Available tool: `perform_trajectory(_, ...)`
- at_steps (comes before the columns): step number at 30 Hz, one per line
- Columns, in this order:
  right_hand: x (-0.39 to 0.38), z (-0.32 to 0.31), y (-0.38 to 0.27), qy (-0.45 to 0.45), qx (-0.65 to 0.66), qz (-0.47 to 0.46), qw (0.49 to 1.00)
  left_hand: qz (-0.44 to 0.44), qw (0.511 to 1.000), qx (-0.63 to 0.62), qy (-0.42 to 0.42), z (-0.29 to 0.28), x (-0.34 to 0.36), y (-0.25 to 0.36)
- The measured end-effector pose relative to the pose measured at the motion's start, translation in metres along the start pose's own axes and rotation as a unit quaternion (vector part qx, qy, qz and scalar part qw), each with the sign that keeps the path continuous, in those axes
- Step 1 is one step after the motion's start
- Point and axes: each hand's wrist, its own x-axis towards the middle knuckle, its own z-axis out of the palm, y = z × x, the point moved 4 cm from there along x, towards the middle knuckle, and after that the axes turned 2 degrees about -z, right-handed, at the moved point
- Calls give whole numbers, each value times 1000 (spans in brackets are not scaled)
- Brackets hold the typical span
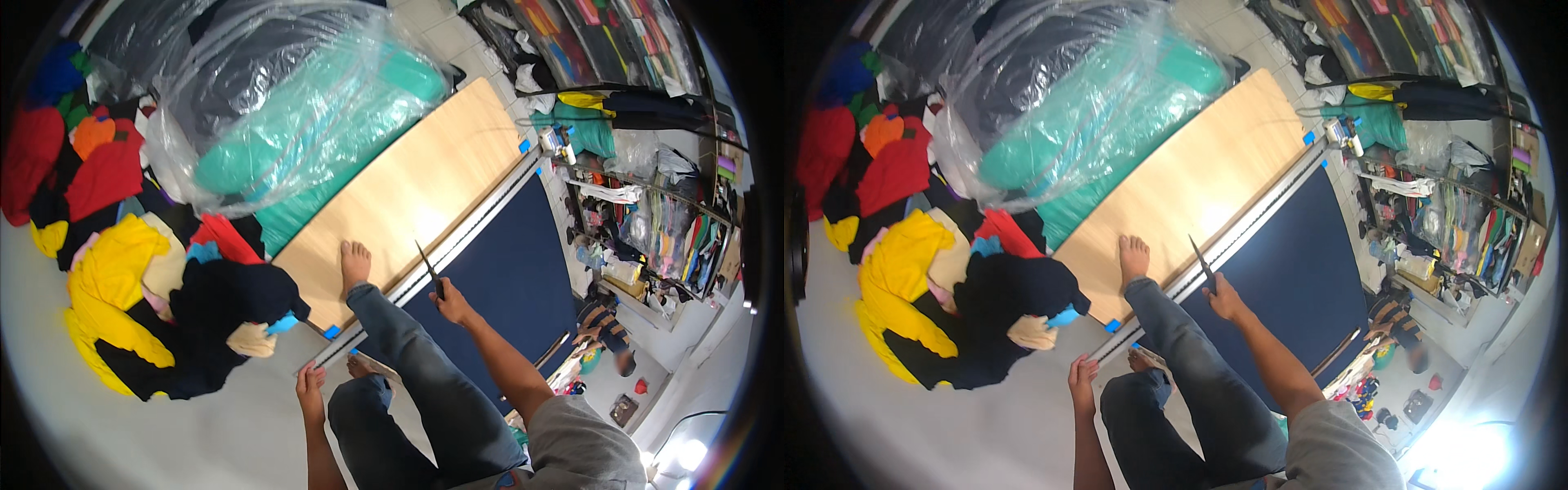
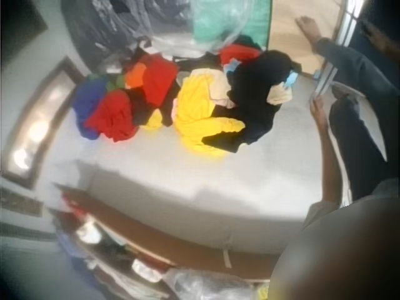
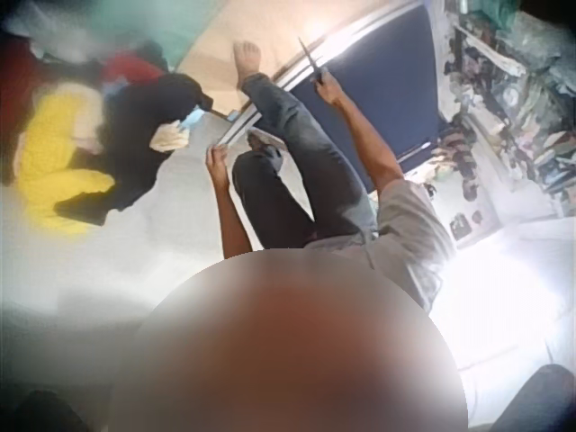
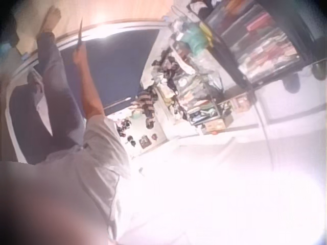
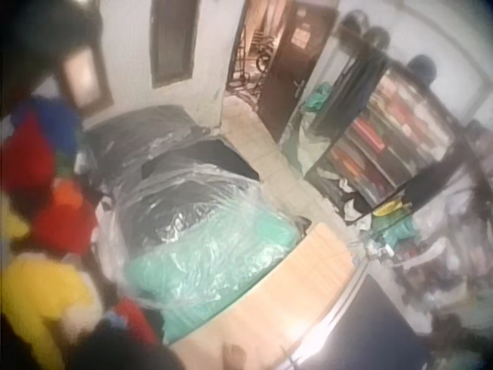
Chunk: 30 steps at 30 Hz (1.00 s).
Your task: The person cuts a large piece of dark blue fabric on a table using scissors and a long ruler, assisted by another person who helps smooth and hold the material. The person also cuts open a plastic-wrapped bundle of fabric and removes a piece before returning to cut the main fabric sheet.
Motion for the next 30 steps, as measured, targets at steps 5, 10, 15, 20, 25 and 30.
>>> perform_trajectory(5, 50, -62, -105, -40, -19, 8, 999, -61, 997, -46, 19, -31, -16, 36)
perform_trajectory(10, 69, -117, -187, -22, -18, 15, 999, -106, 990, 64, -61, -31, -63, -2)
perform_trajectory(15, 71, -158, -190, 16, -42, -6, 999, -186, 980, 36, -67, -68, -32, -23)
perform_trajectory(20, 76, -184, -194, 84, -25, 48, 995, -162, 985, 55, -26, -80, 14, 164)
perform_trajectory(25, 42, -187, -202, 24, 63, 127, 990, -100, 994, 23, -22, -86, 78, 293)
perform_trajectory(30, 94, -158, -168, -8, -37, 71, 997, 135, 953, 272, 6, -87, 172, 408)
